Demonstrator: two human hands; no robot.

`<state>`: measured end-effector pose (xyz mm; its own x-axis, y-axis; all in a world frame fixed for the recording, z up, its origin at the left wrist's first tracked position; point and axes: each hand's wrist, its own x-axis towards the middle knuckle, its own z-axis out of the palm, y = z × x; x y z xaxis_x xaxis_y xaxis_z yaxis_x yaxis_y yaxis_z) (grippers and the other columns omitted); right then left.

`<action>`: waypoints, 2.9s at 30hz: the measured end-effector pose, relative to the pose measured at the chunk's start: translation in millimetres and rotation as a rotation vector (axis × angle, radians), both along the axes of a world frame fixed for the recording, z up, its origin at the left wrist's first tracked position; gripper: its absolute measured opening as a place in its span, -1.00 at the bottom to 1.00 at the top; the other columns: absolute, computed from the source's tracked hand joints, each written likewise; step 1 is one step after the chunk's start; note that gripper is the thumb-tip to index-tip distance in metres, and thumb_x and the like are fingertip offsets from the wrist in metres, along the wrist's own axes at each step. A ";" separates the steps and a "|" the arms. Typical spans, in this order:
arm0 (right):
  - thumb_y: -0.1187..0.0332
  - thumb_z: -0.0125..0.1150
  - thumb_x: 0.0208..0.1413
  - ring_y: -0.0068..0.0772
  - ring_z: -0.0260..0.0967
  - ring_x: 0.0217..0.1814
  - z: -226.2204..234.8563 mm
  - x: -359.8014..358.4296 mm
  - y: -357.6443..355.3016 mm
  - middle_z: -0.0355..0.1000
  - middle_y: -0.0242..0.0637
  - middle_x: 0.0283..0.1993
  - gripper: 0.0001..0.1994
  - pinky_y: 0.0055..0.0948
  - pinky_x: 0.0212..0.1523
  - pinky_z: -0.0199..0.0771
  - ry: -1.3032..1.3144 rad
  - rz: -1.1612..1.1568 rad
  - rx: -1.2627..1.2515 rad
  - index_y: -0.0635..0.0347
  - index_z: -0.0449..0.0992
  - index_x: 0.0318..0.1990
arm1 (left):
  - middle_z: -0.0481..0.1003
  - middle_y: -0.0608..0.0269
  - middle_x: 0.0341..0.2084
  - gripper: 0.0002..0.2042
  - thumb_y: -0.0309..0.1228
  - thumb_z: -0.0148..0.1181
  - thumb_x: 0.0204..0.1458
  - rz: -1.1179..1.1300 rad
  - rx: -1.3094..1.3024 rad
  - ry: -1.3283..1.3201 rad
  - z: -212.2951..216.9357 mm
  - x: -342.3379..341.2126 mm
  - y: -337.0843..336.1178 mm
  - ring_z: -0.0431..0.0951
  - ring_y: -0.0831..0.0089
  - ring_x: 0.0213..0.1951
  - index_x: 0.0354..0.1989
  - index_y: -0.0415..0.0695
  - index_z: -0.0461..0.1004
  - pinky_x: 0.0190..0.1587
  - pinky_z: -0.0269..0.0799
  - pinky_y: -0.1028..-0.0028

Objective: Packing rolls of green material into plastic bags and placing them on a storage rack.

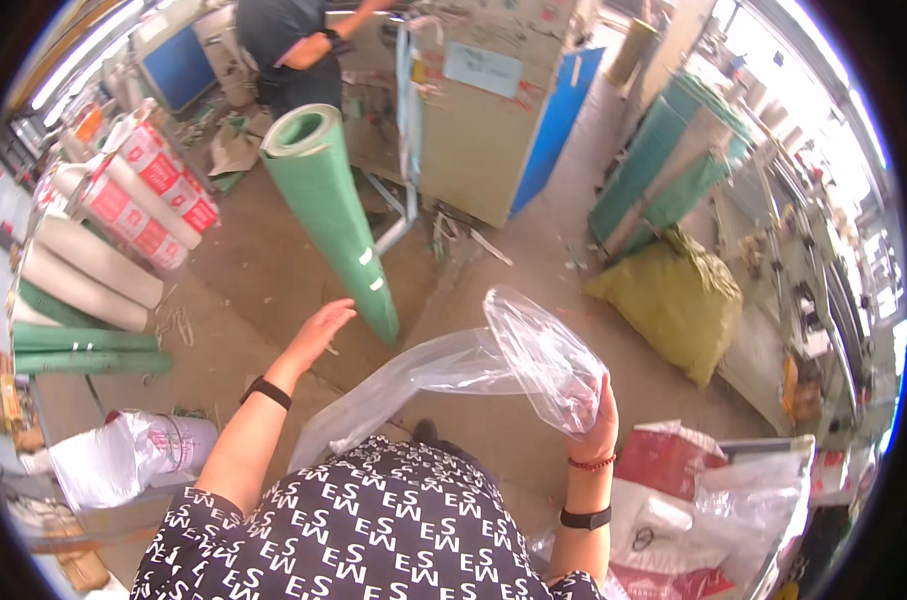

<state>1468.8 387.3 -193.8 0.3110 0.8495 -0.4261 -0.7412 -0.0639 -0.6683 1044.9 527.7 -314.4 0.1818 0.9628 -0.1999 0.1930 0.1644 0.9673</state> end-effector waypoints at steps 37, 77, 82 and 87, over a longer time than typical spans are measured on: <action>0.35 0.00 0.08 -0.73 0.16 -0.48 -10.7 32.0 221.3 0.32 -0.54 -0.35 -0.67 -0.67 -0.49 0.21 -0.679 0.024 0.182 0.09 0.43 0.03 | 0.38 0.37 -0.60 -0.62 -0.01 0.35 -0.22 -0.289 1.206 0.908 229.8 27.8 -53.2 0.46 0.45 -0.41 -0.58 -0.06 0.42 0.27 0.09 -0.04; 0.19 0.20 -0.02 -0.20 0.18 0.23 24.0 -205.0 119.3 0.28 -0.31 0.22 -0.87 -0.11 0.28 0.05 -1.772 1.258 1.335 -0.19 0.62 -0.32 | 0.55 0.19 -0.25 -0.76 -0.31 0.26 -0.15 0.248 0.495 0.766 136.8 -61.5 -183.7 0.52 0.15 -0.12 -0.28 -0.13 0.57 0.04 0.34 0.24; 0.22 0.22 -0.11 -0.18 0.30 0.18 -110.9 -250.1 138.5 0.42 -0.23 0.08 -0.59 -0.19 0.18 0.24 -1.890 1.348 0.918 0.03 0.53 -0.02 | 0.53 0.07 -0.11 -0.66 -0.33 0.23 -0.11 0.463 0.029 -0.181 -0.1 -61.8 -177.0 0.51 0.04 -0.07 -0.11 -0.13 0.54 -0.03 0.42 0.18; 0.26 0.21 -0.06 -0.31 0.20 0.21 -240.7 -316.0 125.1 0.19 -0.42 0.31 -0.77 -0.20 0.05 0.29 -2.192 1.776 0.873 -0.12 0.66 -0.21 | 0.53 0.07 -0.12 -0.67 -0.30 0.20 -0.07 0.314 -0.247 0.289 -71.6 -94.8 -172.5 0.51 0.05 -0.08 -0.11 -0.11 0.54 -0.03 0.42 0.16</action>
